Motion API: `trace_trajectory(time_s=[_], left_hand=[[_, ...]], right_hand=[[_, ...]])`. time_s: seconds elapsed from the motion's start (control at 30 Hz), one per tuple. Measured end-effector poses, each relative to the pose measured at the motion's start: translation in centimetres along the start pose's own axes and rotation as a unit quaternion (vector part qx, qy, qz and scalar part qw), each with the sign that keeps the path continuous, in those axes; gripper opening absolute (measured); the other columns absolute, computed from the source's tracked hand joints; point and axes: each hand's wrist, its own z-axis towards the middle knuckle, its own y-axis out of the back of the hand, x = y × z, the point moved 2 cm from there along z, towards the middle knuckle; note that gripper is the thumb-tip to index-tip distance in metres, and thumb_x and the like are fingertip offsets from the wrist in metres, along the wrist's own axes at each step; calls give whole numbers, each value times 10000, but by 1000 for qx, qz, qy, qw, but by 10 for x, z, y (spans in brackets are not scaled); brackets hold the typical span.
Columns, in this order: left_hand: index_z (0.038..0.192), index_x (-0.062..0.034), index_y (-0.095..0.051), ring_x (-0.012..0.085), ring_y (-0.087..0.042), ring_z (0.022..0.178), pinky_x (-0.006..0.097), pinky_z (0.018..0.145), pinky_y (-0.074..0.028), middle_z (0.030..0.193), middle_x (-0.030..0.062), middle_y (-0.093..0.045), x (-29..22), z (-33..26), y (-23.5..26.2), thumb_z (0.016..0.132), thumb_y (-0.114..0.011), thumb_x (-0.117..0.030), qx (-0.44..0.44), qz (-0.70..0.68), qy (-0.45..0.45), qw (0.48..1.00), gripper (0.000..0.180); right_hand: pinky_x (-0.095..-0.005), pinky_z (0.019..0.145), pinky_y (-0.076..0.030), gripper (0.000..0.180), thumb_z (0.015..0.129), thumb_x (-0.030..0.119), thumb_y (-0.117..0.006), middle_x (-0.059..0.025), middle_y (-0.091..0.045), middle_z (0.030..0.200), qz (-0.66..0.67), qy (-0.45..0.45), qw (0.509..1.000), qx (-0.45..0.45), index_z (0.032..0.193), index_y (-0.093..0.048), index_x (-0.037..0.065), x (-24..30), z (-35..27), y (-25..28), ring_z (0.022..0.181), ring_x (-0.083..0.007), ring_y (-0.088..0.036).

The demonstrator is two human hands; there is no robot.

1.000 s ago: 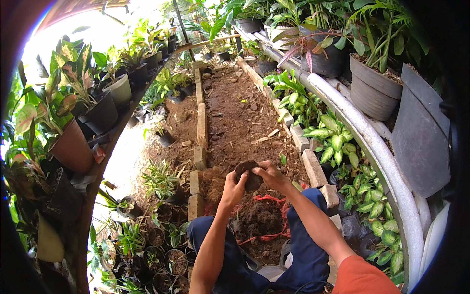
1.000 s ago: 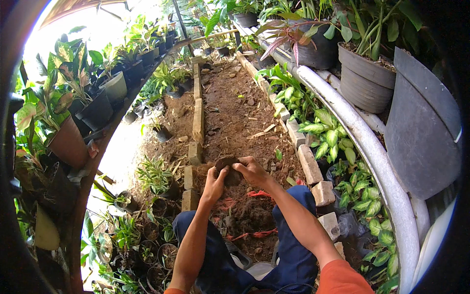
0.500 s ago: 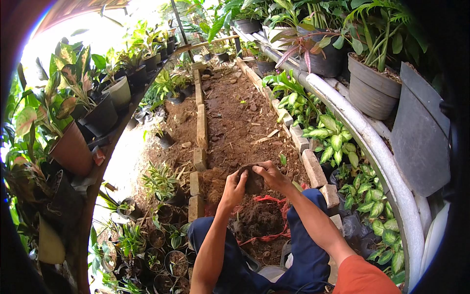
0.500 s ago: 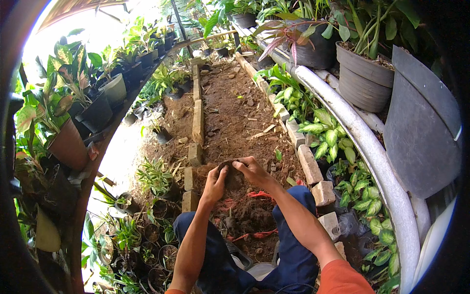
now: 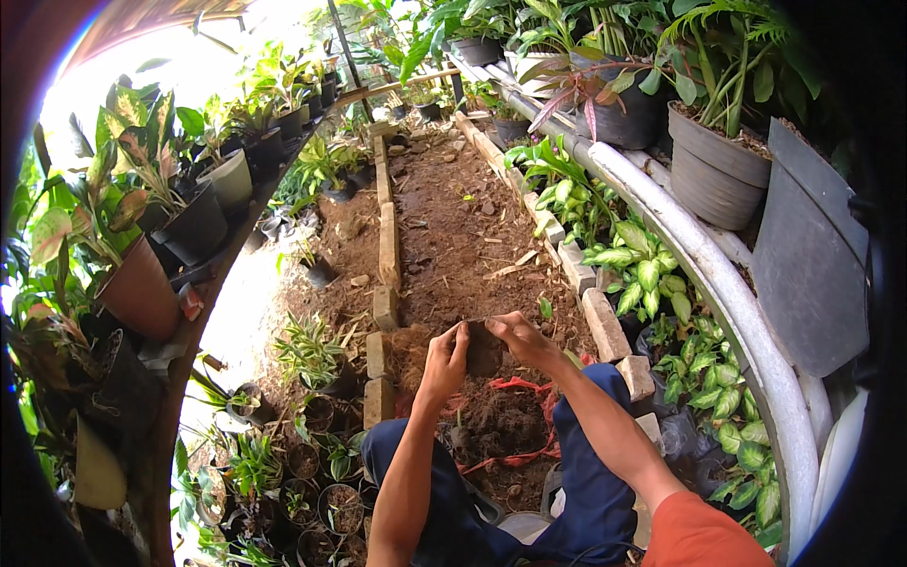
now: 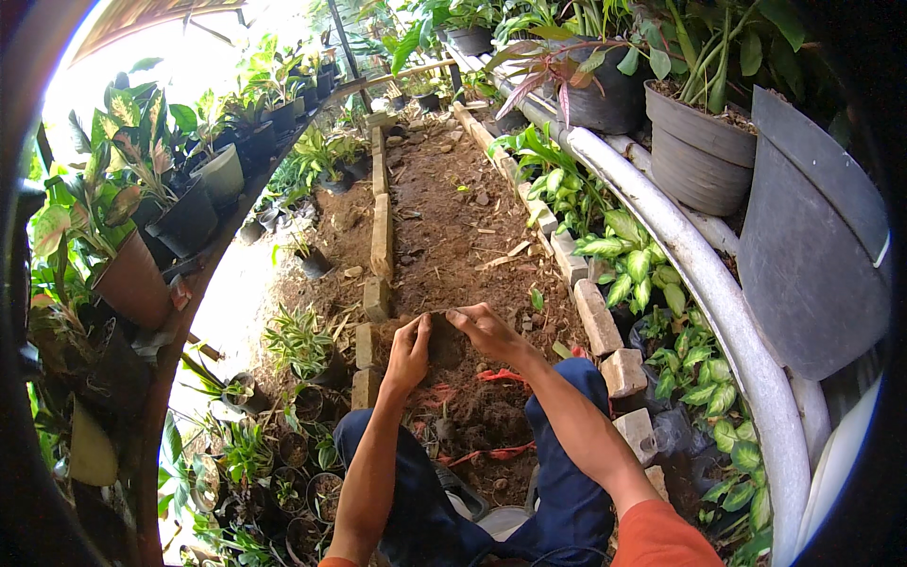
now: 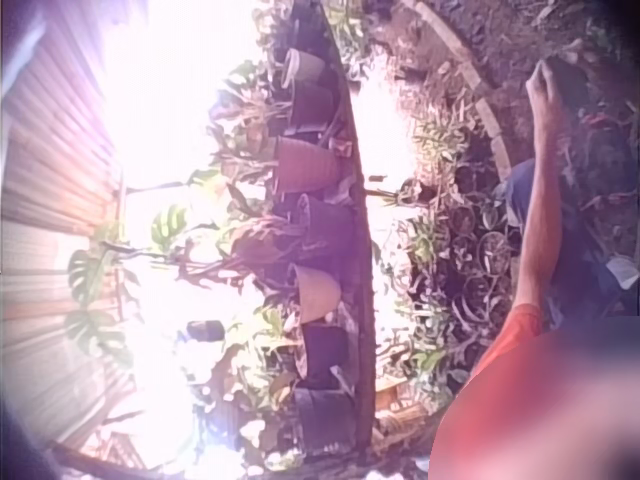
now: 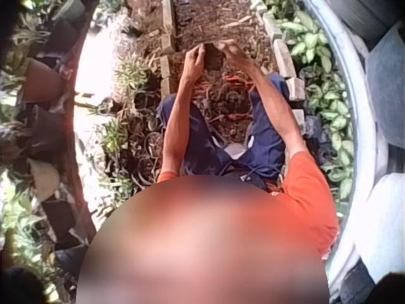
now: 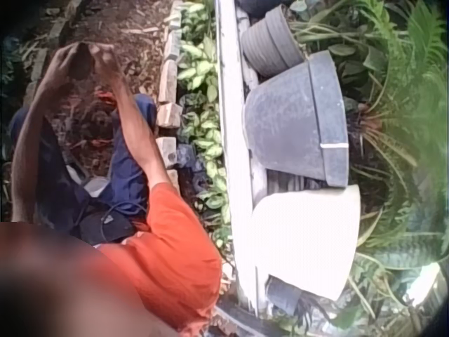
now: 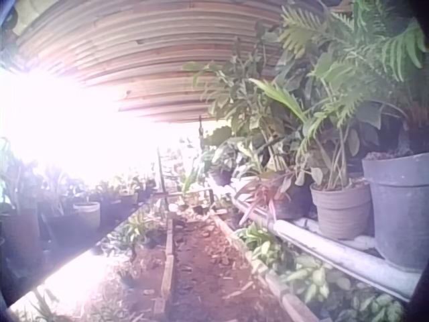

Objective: The person sits in a garden area and repeatedly scoops soil from a red mesh bag, then rolls and shapes it into compact balls using both hands. The person occasionally picks up a small sprout and places it into the soil ball before continuing to form more.

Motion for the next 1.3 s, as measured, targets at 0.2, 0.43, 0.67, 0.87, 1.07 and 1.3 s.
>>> trace_trajectory(time_s=[0.2,0.43,0.67,0.87,1.07,1.3], left_hand=[[1022,107,-566,77,-494,764,285,673,-443,770,50,-609,2,-2,-4,1008,-432,-311,59,-39,34,997,439],[1101,97,-580,107,-565,846,282,756,-469,907,71,-642,-9,-4,-3,988,-489,-311,66,-116,104,986,432],[1161,102,-564,150,-575,957,294,858,-453,1014,126,-657,1,0,-5,978,-510,-289,66,-69,63,993,435],[1139,113,-563,145,-572,944,289,848,-455,974,111,-659,16,2,-4,984,-498,-272,24,-59,31,997,420],[1080,122,-579,163,-583,891,304,826,-462,947,143,-651,1,-3,-8,959,-533,-353,-61,-88,52,993,492],[1265,38,-446,205,-512,1077,339,910,-433,1199,126,-501,11,-11,2,917,-572,-457,49,-109,235,965,618]], right_hand=[[-325,578,-413,385,961,288,-471,-27,-532,637,26,-21,998,61,859,-598,-61,-4,3,2,635,-92,-460],[-325,545,-388,423,966,316,-460,-21,-477,593,-9,28,997,72,760,-563,-39,-3,2,4,592,-96,-420],[-350,519,-348,490,961,359,-432,-36,-397,553,-30,-20,998,51,694,-458,-51,-19,0,4,562,-101,-380],[-366,514,-343,478,957,349,-444,-32,-361,552,-57,28,998,22,704,-468,-55,-5,-3,3,558,-103,-358],[-348,517,-330,477,964,356,-452,-29,-355,568,-50,-22,998,24,712,-468,-49,-3,2,5,577,-93,-356],[-368,529,-333,564,931,471,-499,-30,-378,569,-43,-116,992,3,720,-485,-52,-11,7,5,576,-119,-378]])
